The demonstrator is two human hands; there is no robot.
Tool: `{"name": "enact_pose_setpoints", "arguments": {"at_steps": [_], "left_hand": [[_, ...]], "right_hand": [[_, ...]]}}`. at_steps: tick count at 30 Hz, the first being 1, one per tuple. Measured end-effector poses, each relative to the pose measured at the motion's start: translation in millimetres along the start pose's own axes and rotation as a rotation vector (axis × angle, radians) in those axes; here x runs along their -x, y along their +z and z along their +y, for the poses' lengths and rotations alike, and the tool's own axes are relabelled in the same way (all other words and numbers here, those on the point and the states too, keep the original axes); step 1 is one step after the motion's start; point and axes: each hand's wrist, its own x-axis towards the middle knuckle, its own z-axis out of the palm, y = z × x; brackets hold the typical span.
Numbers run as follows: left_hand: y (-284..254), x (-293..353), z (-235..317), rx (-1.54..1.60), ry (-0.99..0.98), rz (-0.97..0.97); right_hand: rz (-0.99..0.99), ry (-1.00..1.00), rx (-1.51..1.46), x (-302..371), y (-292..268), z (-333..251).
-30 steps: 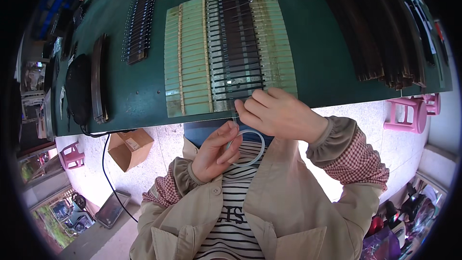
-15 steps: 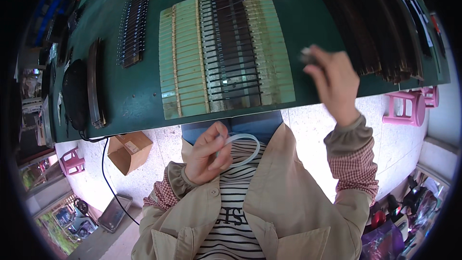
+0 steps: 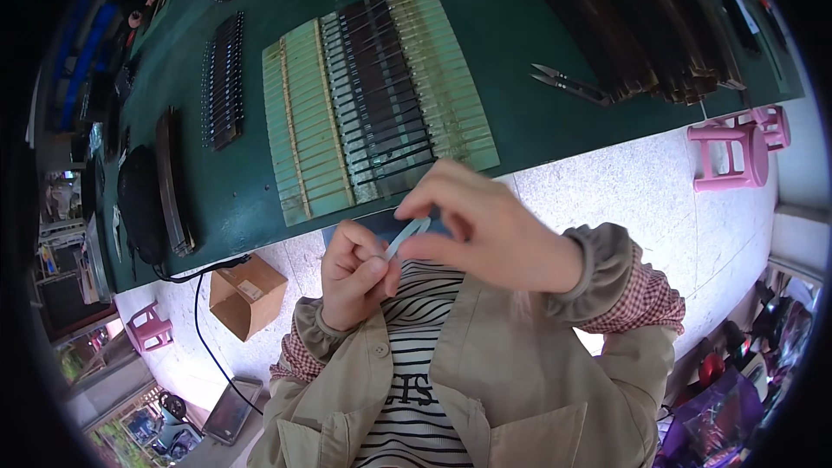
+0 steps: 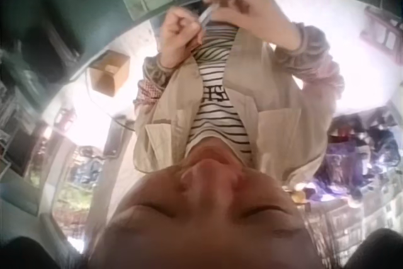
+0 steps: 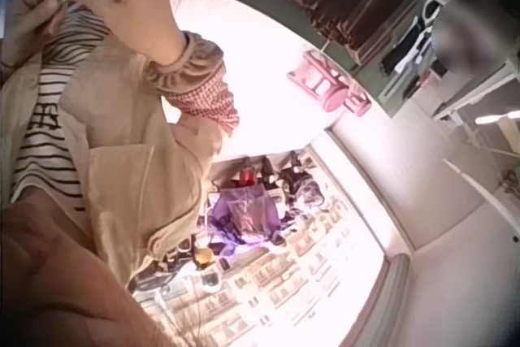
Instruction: Assembling or sorting small electronic components on a mounting strip at a factory workbench.
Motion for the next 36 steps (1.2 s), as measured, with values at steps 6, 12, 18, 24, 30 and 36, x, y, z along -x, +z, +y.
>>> {"name": "enact_pose_setpoints", "arguments": {"at_steps": [6,12,18,24,30,36], "left_hand": [[12.6,2.6,0.0,-0.05,-0.037,0.03],[11.2,-14.9,-4.1,-0.673,0.632,-0.415],[20.6,-9.4,-1.9,-0.368,-0.122,-0.115],[15.3,-9.8,-5.1,-0.42,0.327,-0.443],[16.0,-11.4,-2.5,-0.386,0.173,-0.314],[9.2,-20.7,-5.3,0.178,-0.527,-0.053]], "right_hand": [[-0.033,-0.111,-0.076,-7.1,15.6,6.5],[0.377,-0.159,-0.169,-27.4,-13.0,12.9],[0.491,-0.346,-0.097,-62.2,-38.9,-4.3],[0.563,-0.35,0.072,-101.7,-60.1,22.1],[0.597,-0.264,0.065,-114.4,-74.7,50.5],[0.597,-0.424,0.071,-121.5,-77.2,36.5]]}}
